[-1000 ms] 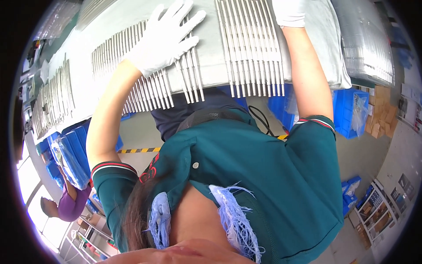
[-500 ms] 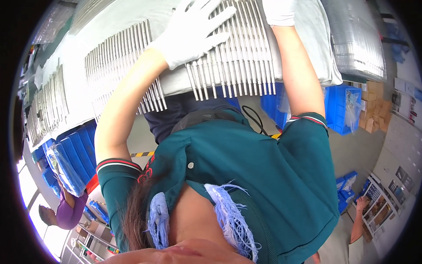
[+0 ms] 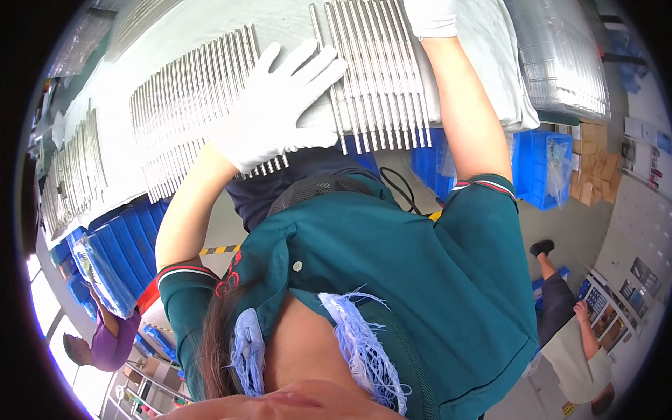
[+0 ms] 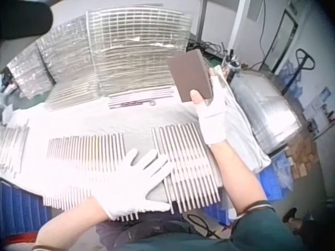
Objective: The person polishes metal rods by hand using a sanding block, aligning them in rows on a workbench.
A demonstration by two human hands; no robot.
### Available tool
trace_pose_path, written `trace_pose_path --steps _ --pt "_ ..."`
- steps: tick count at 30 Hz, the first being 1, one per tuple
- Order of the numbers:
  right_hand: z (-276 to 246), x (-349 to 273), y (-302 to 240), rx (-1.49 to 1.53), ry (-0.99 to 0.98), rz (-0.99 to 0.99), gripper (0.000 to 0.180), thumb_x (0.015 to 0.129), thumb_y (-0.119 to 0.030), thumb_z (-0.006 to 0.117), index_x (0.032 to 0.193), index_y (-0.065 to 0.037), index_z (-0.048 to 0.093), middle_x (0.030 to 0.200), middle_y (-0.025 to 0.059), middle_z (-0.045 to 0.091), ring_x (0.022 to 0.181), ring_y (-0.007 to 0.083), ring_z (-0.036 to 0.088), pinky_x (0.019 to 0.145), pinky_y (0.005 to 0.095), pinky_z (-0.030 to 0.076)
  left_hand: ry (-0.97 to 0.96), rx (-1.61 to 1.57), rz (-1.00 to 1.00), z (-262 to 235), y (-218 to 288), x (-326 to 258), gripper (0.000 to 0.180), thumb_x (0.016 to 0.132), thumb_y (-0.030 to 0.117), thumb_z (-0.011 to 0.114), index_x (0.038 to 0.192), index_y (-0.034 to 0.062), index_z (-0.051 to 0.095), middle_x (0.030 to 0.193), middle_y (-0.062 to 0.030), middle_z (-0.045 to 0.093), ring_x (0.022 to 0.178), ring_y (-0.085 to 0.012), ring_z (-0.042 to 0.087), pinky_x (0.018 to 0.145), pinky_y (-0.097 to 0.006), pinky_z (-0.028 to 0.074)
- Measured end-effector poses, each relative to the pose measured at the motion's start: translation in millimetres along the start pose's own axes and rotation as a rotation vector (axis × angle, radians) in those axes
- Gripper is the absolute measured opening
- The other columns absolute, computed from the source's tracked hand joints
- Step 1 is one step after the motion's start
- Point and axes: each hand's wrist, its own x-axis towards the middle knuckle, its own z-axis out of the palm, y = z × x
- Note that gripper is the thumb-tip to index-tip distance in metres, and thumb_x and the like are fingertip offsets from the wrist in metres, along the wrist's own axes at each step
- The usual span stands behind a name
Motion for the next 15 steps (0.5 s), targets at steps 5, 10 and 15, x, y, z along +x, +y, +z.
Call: trace_pose_path --steps 5,10,15 --pt "-0.3 1.8 0.9 0.125 -0.006 0.03 0.07 0.093 -0.023 0.075 0.15 0.006 0.044 0.147 0.0222 0.052 0.139 0.0333 0.048 0.118 0.0391 0.035 0.009 0.061 -0.098 -17.5 1.2 -22.1 0.093 0.083 0.069 0.061 0.154 0.0104 0.046 0.155 -0.0147 0.049 0.15 -0.0343 0.037 0.124 -0.057 0.019" --pt "-0.3 1.1 -3.1 -0.035 -0.005 -0.028 0.071 0.093 -0.022 0.075 0.15 0.006 0.044 0.149 0.022 0.051 0.141 0.0321 0.046 0.118 0.0392 0.034 0.066 0.0 -0.162 -30.2 29.0 -37.2 0.081 0.08 0.049 0.077 0.143 0.0048 0.052 0.136 -0.017 0.058 0.134 -0.0331 0.05 0.117 -0.052 0.031" --pt "-17.9 0.2 -23.0 0.189 -0.061 0.09 0.076 0.092 -0.022 0.076 0.152 0.008 0.04 0.153 0.0225 0.048 0.143 0.0303 0.044 0.12 0.0393 0.033 0.12 -0.149 -0.206 3.5 78.6 -14.3 0.069 0.076 0.035 0.082 0.131 0.0025 0.056 0.116 -0.0164 0.059 0.116 -0.0321 0.056 0.102 -0.046 0.045"
